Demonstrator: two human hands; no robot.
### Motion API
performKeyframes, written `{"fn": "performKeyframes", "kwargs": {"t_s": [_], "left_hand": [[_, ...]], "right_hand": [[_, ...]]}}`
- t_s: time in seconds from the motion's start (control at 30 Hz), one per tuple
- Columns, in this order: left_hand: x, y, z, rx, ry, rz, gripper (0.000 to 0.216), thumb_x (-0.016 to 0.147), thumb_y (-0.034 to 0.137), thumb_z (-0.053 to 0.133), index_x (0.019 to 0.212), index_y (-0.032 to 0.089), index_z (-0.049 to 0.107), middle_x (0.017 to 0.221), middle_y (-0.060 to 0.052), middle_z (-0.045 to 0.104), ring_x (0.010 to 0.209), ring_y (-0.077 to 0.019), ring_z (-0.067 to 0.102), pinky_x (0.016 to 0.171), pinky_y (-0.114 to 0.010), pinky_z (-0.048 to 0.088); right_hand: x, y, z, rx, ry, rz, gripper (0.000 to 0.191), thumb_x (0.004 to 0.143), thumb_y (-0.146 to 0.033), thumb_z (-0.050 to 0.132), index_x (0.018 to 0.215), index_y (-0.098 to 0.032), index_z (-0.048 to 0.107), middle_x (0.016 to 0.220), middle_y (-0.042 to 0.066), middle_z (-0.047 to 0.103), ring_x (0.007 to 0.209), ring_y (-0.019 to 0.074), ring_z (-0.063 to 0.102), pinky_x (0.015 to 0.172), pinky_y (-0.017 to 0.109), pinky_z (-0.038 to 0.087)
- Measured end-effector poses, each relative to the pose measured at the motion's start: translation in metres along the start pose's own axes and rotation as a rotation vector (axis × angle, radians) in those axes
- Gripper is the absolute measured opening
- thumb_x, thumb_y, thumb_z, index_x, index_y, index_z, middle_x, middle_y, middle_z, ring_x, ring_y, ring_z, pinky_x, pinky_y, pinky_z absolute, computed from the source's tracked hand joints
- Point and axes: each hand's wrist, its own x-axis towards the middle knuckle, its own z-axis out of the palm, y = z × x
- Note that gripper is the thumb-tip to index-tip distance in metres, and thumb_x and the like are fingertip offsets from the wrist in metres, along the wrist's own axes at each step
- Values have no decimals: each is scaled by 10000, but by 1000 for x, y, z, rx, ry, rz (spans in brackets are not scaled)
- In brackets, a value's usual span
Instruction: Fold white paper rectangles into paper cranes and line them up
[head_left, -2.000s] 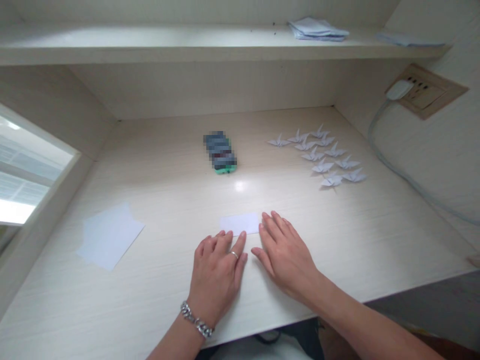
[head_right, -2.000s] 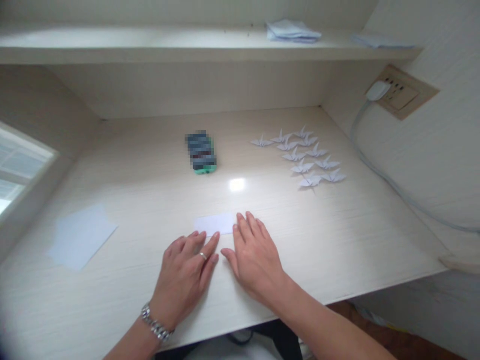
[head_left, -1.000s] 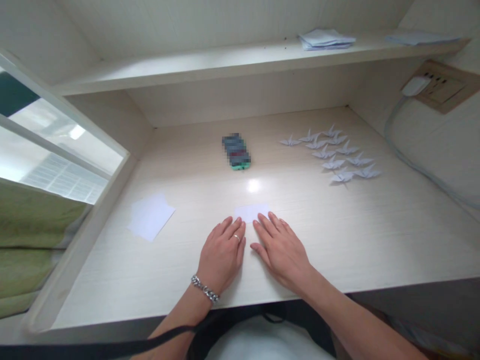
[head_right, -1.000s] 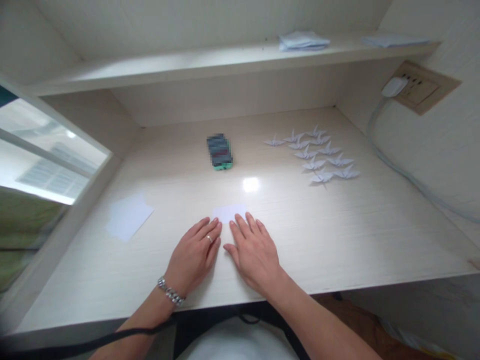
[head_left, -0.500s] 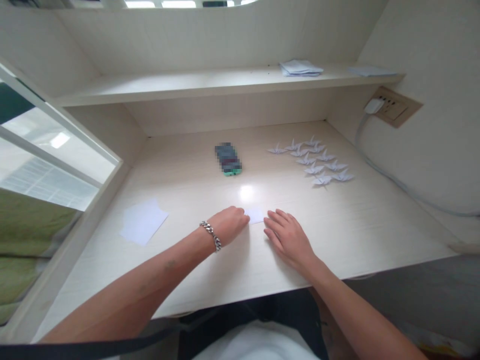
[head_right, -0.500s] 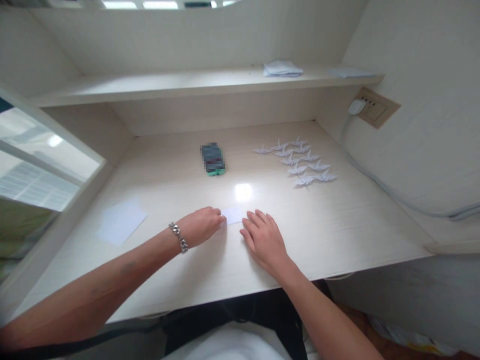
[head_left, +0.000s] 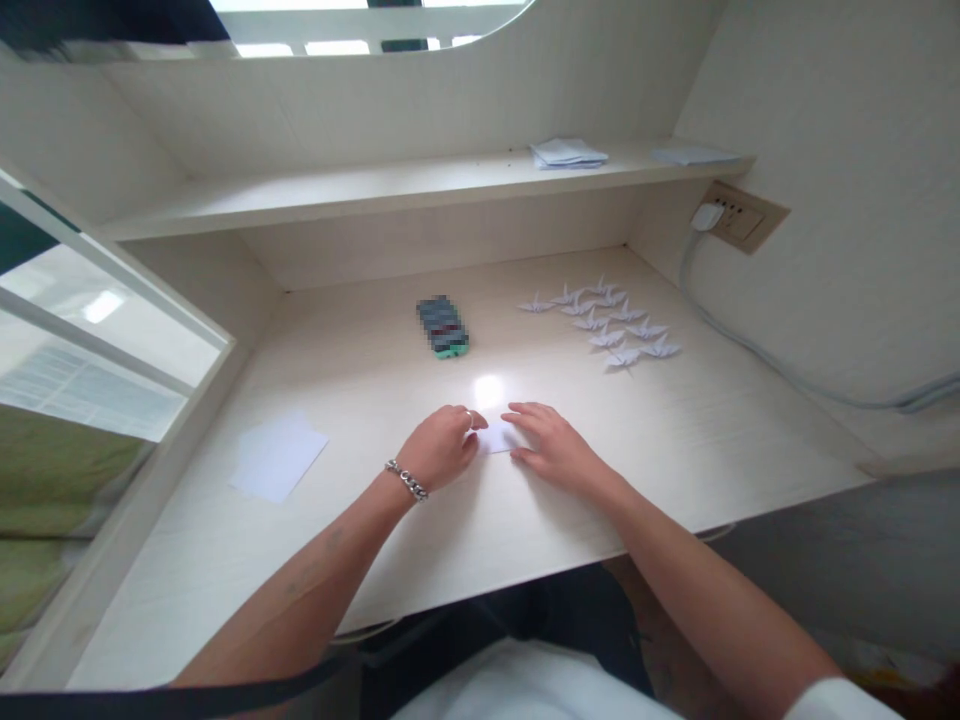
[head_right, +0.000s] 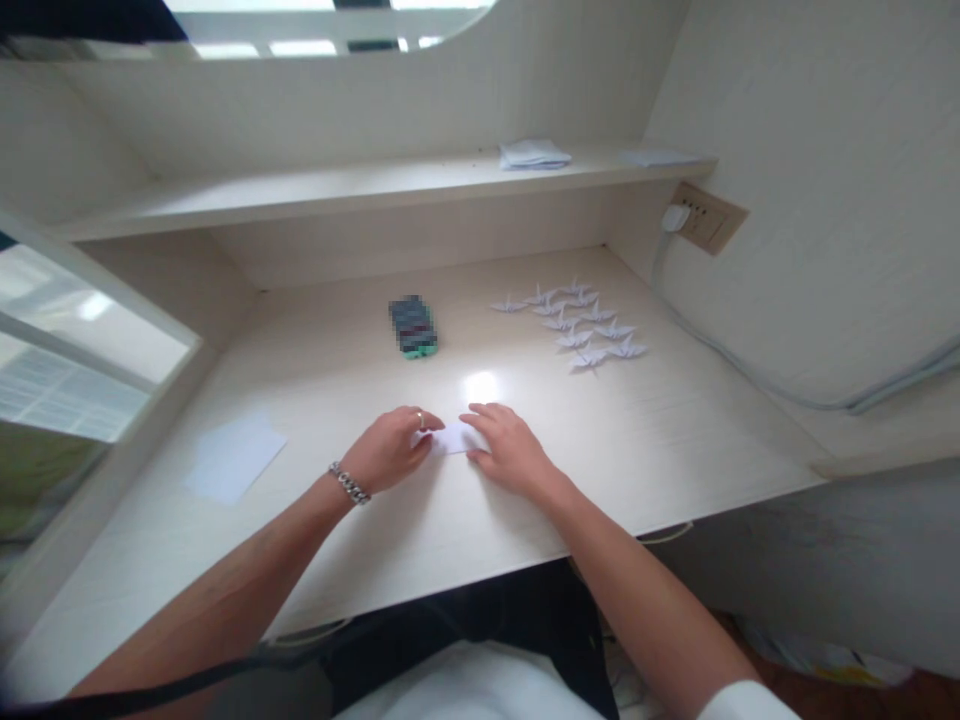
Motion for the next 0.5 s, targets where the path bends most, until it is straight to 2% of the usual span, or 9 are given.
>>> {"fn": "performKeyframes", "kwargs": {"t_s": [0.13,0.33,0.43,0.5], "left_hand": [[1,-4,0,61,-132,139,217,825,115,510,927,155,698,906,-83,722,871,-209,635,831,-335,499],[10,16,-4,350,-364,264,230,850,42,447,905,98,663,808,-123,689,734,-212,646,710,-325,500],[6,27,4,427,-302,242,248,891,67,412,1015,78,627,856,-151,670,792,-242,637,679,-335,502],[2,28,9,431,-251,251,257,904,76,402,1059,75,607,887,-151,663,820,-238,626,717,-344,506]], "right_hand": [[11,3,1,-69,-89,-102,364,796,-243,681,1148,-156,660,1269,133,615,1214,287,509,1086,463,351],[8,7,7,-58,-52,-96,355,804,-264,677,1146,-170,663,1272,118,615,1220,286,497,1048,464,388],[7,9,11,-56,-24,-98,325,811,-235,655,1129,-172,670,1263,116,620,1210,270,507,1049,455,388],[7,9,12,-63,-12,-109,317,813,-233,647,1122,-171,674,1255,116,622,1199,266,514,1049,448,388]]}}
